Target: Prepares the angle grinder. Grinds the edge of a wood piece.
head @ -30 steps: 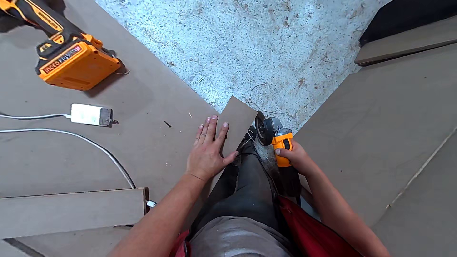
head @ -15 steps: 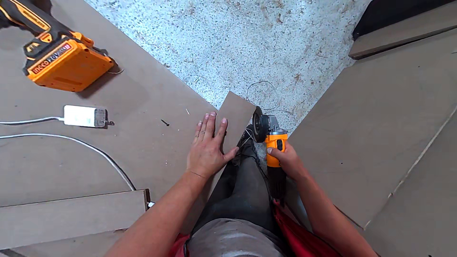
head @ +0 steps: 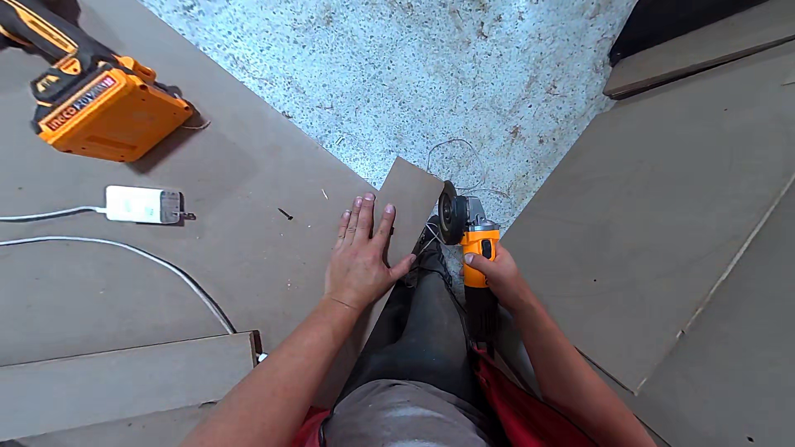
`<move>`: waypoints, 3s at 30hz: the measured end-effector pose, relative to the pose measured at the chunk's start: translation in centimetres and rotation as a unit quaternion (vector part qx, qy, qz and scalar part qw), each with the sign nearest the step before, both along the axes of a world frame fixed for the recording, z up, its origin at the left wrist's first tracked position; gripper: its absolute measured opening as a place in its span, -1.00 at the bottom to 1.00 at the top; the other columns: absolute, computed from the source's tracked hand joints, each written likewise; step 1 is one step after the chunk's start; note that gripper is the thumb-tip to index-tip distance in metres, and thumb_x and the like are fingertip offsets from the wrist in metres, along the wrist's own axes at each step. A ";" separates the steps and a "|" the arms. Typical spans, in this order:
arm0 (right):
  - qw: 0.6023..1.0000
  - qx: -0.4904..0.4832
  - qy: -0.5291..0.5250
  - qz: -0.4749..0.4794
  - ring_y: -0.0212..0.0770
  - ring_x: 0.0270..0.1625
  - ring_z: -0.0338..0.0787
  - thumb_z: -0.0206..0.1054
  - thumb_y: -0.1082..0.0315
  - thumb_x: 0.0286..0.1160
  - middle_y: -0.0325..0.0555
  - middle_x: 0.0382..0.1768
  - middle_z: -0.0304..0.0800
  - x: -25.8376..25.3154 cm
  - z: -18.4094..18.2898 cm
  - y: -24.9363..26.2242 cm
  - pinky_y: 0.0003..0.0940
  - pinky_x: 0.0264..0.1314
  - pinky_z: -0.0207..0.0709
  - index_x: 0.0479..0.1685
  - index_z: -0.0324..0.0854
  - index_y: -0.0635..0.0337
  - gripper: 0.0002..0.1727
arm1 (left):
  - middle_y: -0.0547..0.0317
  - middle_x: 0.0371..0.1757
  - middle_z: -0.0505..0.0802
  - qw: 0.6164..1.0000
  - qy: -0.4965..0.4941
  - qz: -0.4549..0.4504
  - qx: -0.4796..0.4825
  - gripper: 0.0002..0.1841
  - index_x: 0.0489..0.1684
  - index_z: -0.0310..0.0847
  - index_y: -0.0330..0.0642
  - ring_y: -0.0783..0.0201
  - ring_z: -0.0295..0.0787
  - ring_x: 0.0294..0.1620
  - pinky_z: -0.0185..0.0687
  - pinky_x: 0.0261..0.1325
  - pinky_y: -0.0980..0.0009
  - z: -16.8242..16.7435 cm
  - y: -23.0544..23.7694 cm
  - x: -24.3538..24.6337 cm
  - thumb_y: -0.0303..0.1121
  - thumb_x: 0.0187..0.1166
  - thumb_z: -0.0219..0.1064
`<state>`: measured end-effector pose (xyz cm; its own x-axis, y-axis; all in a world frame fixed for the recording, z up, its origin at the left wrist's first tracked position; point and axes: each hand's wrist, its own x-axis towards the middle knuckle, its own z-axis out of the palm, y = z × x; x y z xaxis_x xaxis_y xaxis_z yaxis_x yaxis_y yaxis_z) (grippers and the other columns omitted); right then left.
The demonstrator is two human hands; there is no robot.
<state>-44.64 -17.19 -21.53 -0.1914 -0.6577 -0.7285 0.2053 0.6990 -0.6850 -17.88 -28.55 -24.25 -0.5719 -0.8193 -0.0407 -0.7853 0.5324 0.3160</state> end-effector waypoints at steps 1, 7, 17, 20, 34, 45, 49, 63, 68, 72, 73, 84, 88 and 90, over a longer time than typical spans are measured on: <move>1.000 -0.001 -0.001 0.003 0.01 -0.23 0.92 0.57 -0.03 0.25 0.15 -0.18 0.87 -0.2 0.0 -0.1 -0.08 -0.18 0.83 0.39 0.42 0.21 -0.24 | -0.17 0.92 0.06 1.000 0.001 0.000 -0.001 0.05 0.90 0.09 0.09 -0.05 -0.16 0.95 -0.21 0.92 -0.05 0.0 0.0 0.0 0.52 0.40 0.12; 0.999 0.010 0.012 0.043 -0.01 -0.22 0.92 0.56 0.05 0.25 0.11 -0.17 0.88 -1.9 0.1 -0.7 -0.08 -0.16 0.83 0.38 0.45 0.18 -0.29 | -0.17 0.92 0.07 1.000 0.000 0.002 -0.001 0.05 0.90 0.11 0.08 -0.06 -0.14 0.94 -0.18 0.92 -0.06 0.2 0.0 0.0 0.53 0.39 0.13; 0.992 0.024 0.038 0.115 -0.04 -0.22 0.93 0.53 0.11 0.26 0.07 -0.15 0.89 -4.6 0.9 -2.4 -0.11 -0.15 0.85 0.37 0.48 0.15 -0.35 | -0.18 0.91 0.10 1.000 0.011 0.005 0.001 0.06 0.88 0.16 0.07 -0.10 -0.11 0.93 -0.16 0.91 -0.07 0.1 0.1 -0.1 0.55 0.38 0.13; 0.989 0.029 0.042 0.142 -0.05 -0.21 0.93 0.54 0.08 0.25 0.05 -0.16 0.90 -5.6 1.1 -2.8 -0.12 -0.14 0.85 0.37 0.49 0.14 -0.34 | -0.17 0.90 0.11 1.000 0.011 0.006 0.001 0.05 0.88 0.16 0.07 -0.08 -0.10 0.93 -0.15 0.91 -0.07 0.1 0.1 0.0 0.54 0.39 0.14; 0.962 0.056 0.043 0.264 -0.03 -0.25 0.93 0.58 0.07 0.20 0.05 -0.18 0.90 -10.7 1.6 -7.0 -0.10 -0.14 0.86 0.36 0.52 0.13 -0.32 | -0.15 0.91 0.09 1.000 0.019 0.013 0.009 0.04 0.88 0.16 0.10 -0.08 -0.11 0.93 -0.16 0.92 -0.08 0.0 0.1 0.0 0.52 0.38 0.17; 0.931 0.052 0.040 0.360 -0.07 -0.28 0.92 0.58 0.10 0.19 0.01 -0.21 0.90 -13.7 2.6 -12.1 -0.14 -0.19 0.85 0.31 0.55 0.11 -0.36 | -0.14 0.91 0.10 1.000 0.022 0.010 0.008 0.05 0.87 0.19 0.07 -0.09 -0.09 0.93 -0.14 0.92 -0.08 0.2 -0.1 0.0 0.52 0.36 0.20; 0.972 0.028 0.021 0.232 0.00 -0.27 0.91 0.57 0.07 0.19 0.10 -0.19 0.88 -12.9 1.8 -9.6 -0.08 -0.20 0.84 0.35 0.52 0.15 -0.32 | -0.11 0.91 0.12 0.997 0.018 0.080 0.012 0.04 0.86 0.20 0.04 -0.04 -0.08 0.93 -0.10 0.92 -0.06 1.1 -0.9 -0.1 0.49 0.36 0.22; 0.999 -0.007 -0.050 -0.006 0.02 -0.27 0.91 0.52 0.20 0.30 0.14 -0.19 0.86 -4.2 0.8 -8.1 -0.10 -0.20 0.84 0.37 0.45 0.19 -0.38 | -0.04 0.91 0.15 0.996 0.049 0.069 0.014 -0.10 0.83 0.27 0.09 -0.02 -0.08 0.93 -0.22 0.89 -0.28 2.2 -6.8 1.8 0.44 0.54 0.09; 0.998 -0.011 -0.069 -0.002 0.01 -0.27 0.91 0.52 0.17 0.32 0.14 -0.20 0.86 -1.4 0.9 -8.8 -0.12 -0.19 0.83 0.39 0.43 0.18 -0.37 | -0.02 0.80 0.40 0.993 0.041 0.107 -0.004 -0.03 0.87 0.14 -0.07 -0.07 -0.02 0.91 -0.37 0.90 -0.27 0.6 -9.5 -0.9 0.45 0.58 0.01; 0.997 -0.013 -0.072 0.001 0.00 -0.23 0.91 0.55 0.14 0.29 0.12 -0.17 0.86 -0.5 0.6 -9.1 -0.12 -0.15 0.84 0.38 0.44 0.19 -0.34 | 0.12 0.74 0.50 0.991 0.040 0.128 -0.005 -0.20 0.89 0.11 0.07 0.02 0.01 0.91 -0.42 0.91 -0.22 0.2 -9.4 -1.5 0.29 0.70 -0.08; 0.997 -0.013 -0.076 0.002 -0.01 -0.24 0.91 0.55 0.14 0.28 0.11 -0.18 0.86 -0.3 0.7 -9.2 -0.14 -0.16 0.83 0.37 0.45 0.19 -0.34 | 0.13 0.73 0.51 0.992 0.037 0.123 -0.004 -0.24 0.89 0.13 0.10 0.01 0.02 0.90 -0.43 0.90 -0.24 0.2 -9.4 -1.5 0.26 0.73 -0.10; 0.997 -0.028 -0.072 0.017 0.01 -0.22 0.91 0.59 0.11 0.28 0.14 -0.16 0.86 0.3 0.2 -10.0 -0.13 -0.15 0.84 0.36 0.45 0.19 -0.32 | -0.08 0.26 0.81 0.991 0.020 0.128 -0.030 -0.34 0.85 0.23 0.12 -0.08 0.47 0.65 -0.41 0.87 -0.30 -0.2 -10.3 -3.1 0.15 0.80 -0.16; 0.997 -0.033 -0.067 0.018 0.00 -0.21 0.91 0.57 0.10 0.29 0.13 -0.15 0.86 0.5 0.3 -10.4 -0.12 -0.14 0.83 0.37 0.46 0.19 -0.33 | -0.11 0.24 0.81 0.991 0.018 0.128 -0.036 -0.33 0.85 0.23 0.12 -0.10 0.50 0.61 -0.40 0.87 -0.30 -0.3 -10.4 -3.0 0.17 0.80 -0.14; 0.997 -0.032 -0.066 0.017 0.01 -0.21 0.91 0.57 0.10 0.29 0.14 -0.15 0.86 0.5 0.2 -10.4 -0.11 -0.13 0.83 0.36 0.47 0.19 -0.34 | -0.11 0.22 0.81 0.991 0.015 0.126 -0.035 -0.33 0.85 0.23 0.12 -0.10 0.51 0.60 -0.39 0.87 -0.29 -0.3 -10.4 -3.0 0.16 0.80 -0.13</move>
<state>-44.13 -27.61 -21.29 -0.0740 -0.7088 -0.7016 0.2735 0.6621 -0.6977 -20.86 -38.96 -24.55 -0.3480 -0.9368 0.0359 -0.8873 0.3415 0.3100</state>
